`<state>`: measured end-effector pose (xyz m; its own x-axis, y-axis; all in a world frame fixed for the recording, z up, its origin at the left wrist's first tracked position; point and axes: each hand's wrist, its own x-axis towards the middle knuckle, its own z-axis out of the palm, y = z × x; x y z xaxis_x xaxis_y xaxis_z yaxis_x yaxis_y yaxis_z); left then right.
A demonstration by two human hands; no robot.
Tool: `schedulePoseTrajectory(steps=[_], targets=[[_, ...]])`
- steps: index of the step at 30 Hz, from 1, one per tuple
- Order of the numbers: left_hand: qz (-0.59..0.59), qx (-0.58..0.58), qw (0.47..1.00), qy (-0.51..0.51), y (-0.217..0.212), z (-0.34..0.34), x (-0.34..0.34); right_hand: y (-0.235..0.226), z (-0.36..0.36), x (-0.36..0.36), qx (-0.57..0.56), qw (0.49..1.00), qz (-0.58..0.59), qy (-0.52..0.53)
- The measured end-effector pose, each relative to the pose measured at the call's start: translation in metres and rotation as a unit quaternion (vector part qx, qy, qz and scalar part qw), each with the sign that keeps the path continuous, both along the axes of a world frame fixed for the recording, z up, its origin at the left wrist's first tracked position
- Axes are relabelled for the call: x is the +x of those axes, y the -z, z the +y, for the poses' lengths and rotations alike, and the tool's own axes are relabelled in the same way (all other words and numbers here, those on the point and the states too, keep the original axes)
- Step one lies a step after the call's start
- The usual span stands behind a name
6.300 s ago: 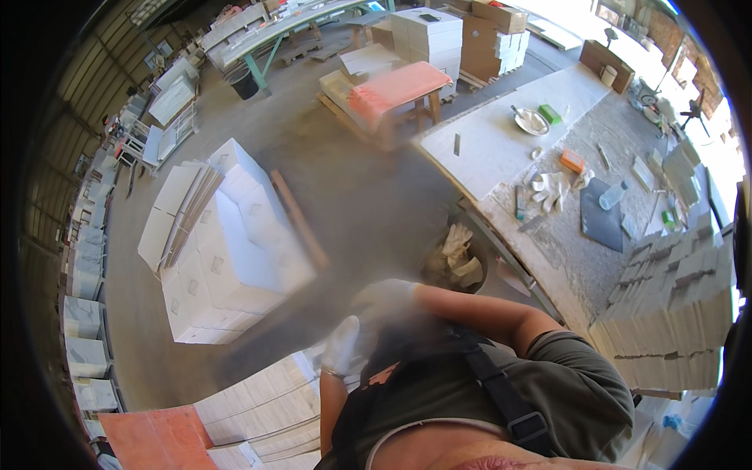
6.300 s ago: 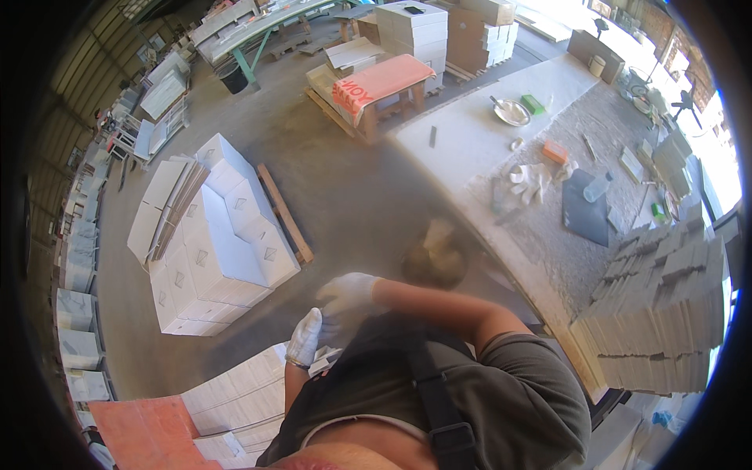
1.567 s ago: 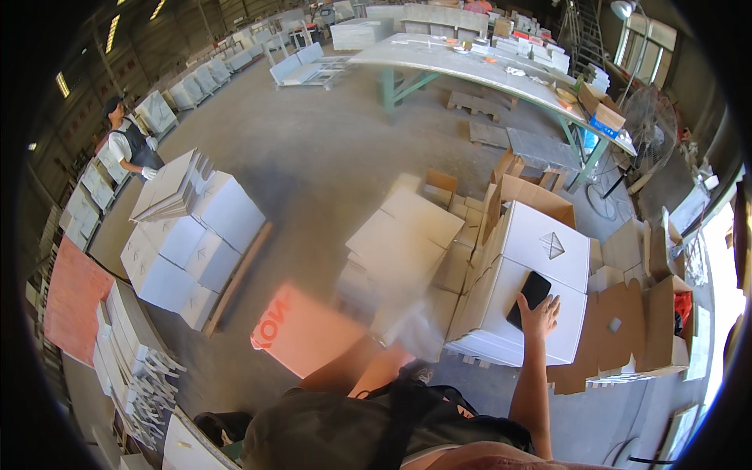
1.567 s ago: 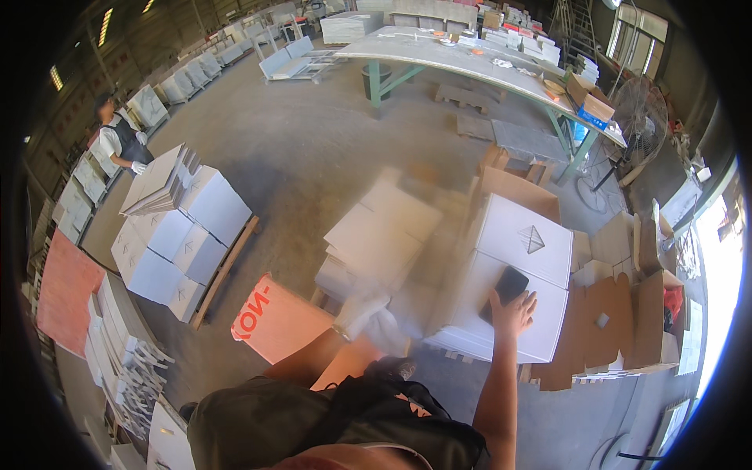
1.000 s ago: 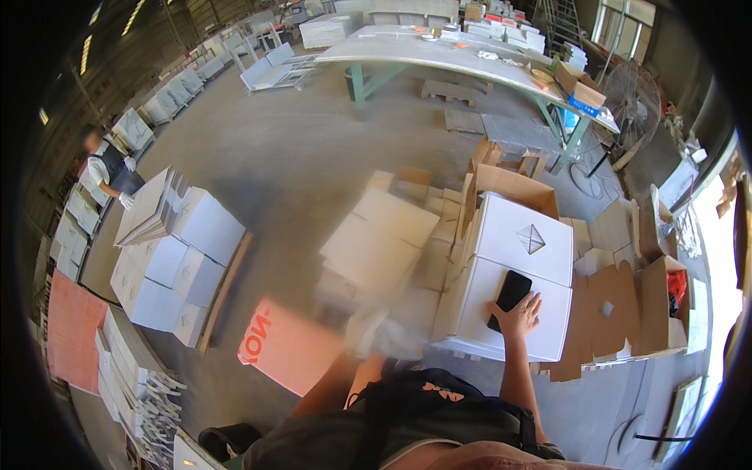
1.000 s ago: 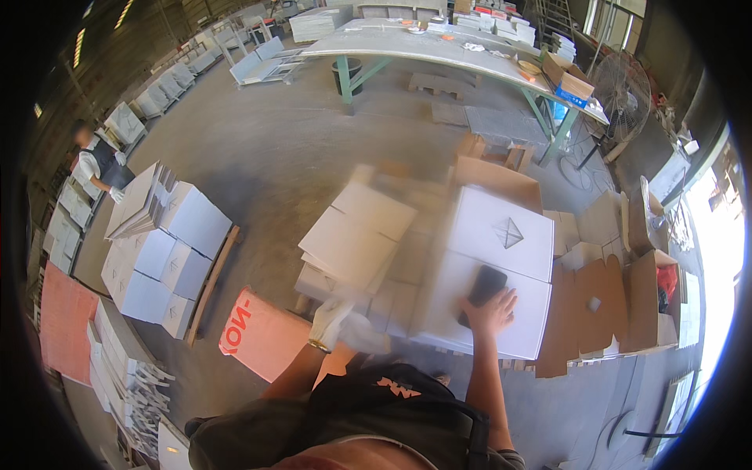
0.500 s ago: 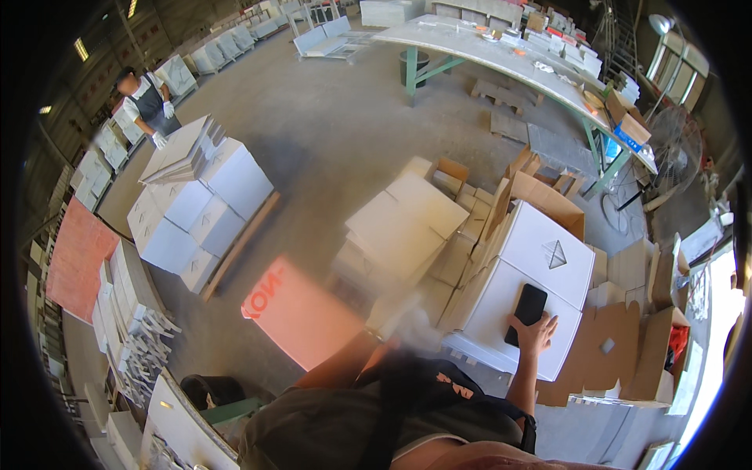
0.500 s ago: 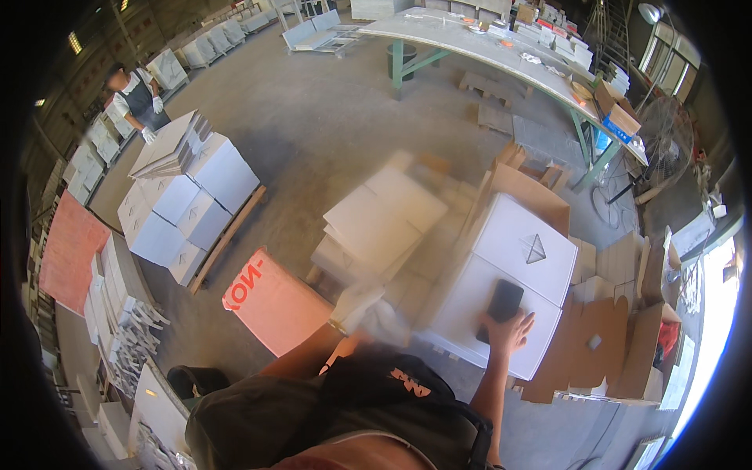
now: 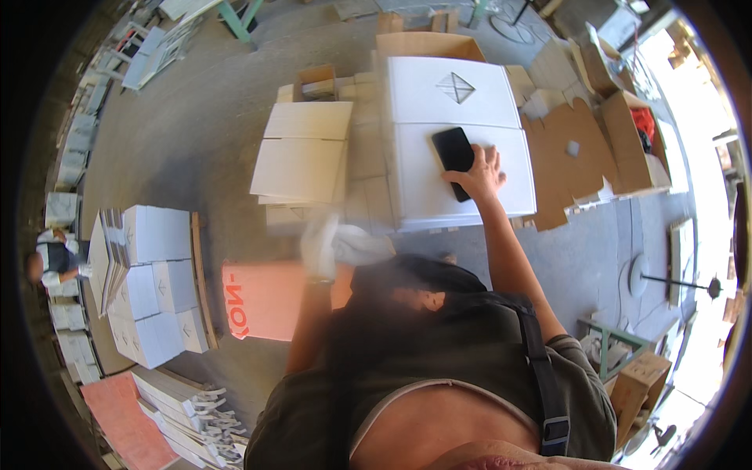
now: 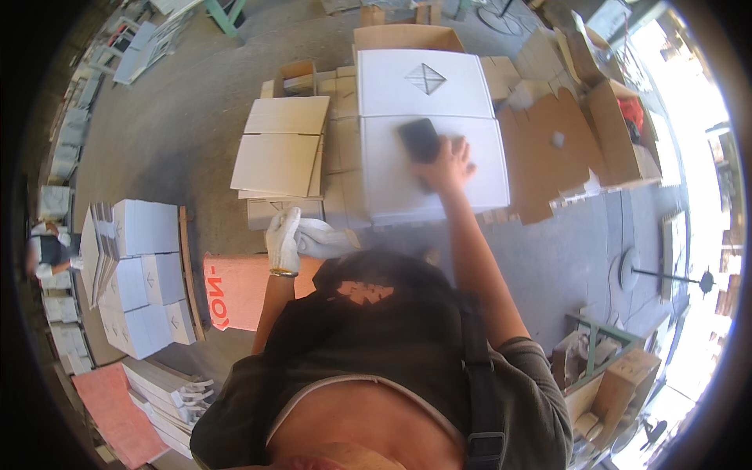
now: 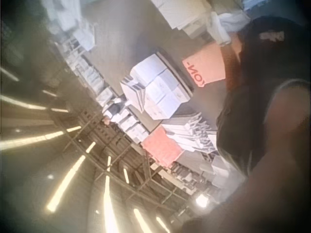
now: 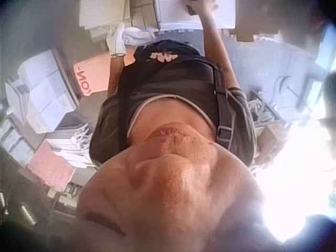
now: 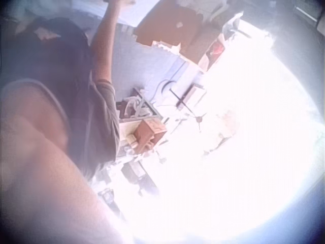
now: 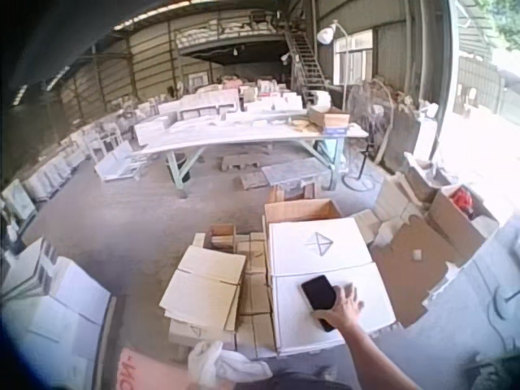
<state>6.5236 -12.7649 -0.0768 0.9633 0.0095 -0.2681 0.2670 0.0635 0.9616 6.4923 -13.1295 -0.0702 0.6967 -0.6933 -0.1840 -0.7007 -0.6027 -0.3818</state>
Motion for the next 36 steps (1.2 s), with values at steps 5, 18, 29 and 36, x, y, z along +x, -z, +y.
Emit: schedulePoseTrajectory(steps=[5,18,29,36], targets=[[0.027,0.054,0.998,0.032,-0.015,-0.004,0.003,0.002,-0.002,-0.012,0.01,0.999,-0.047,-0.002],[0.053,-0.014,0.996,0.067,-0.035,-0.031,0.009,-0.01,0.011,-0.022,-0.011,1.0,0.009,-0.007],[0.056,0.026,0.996,0.069,-0.034,-0.024,0.014,-0.006,0.006,-0.004,0.005,1.0,-0.002,0.022],[0.045,0.022,0.998,0.049,-0.033,-0.027,0.018,-0.006,0.01,-0.01,0.0,1.0,-0.017,0.022]])
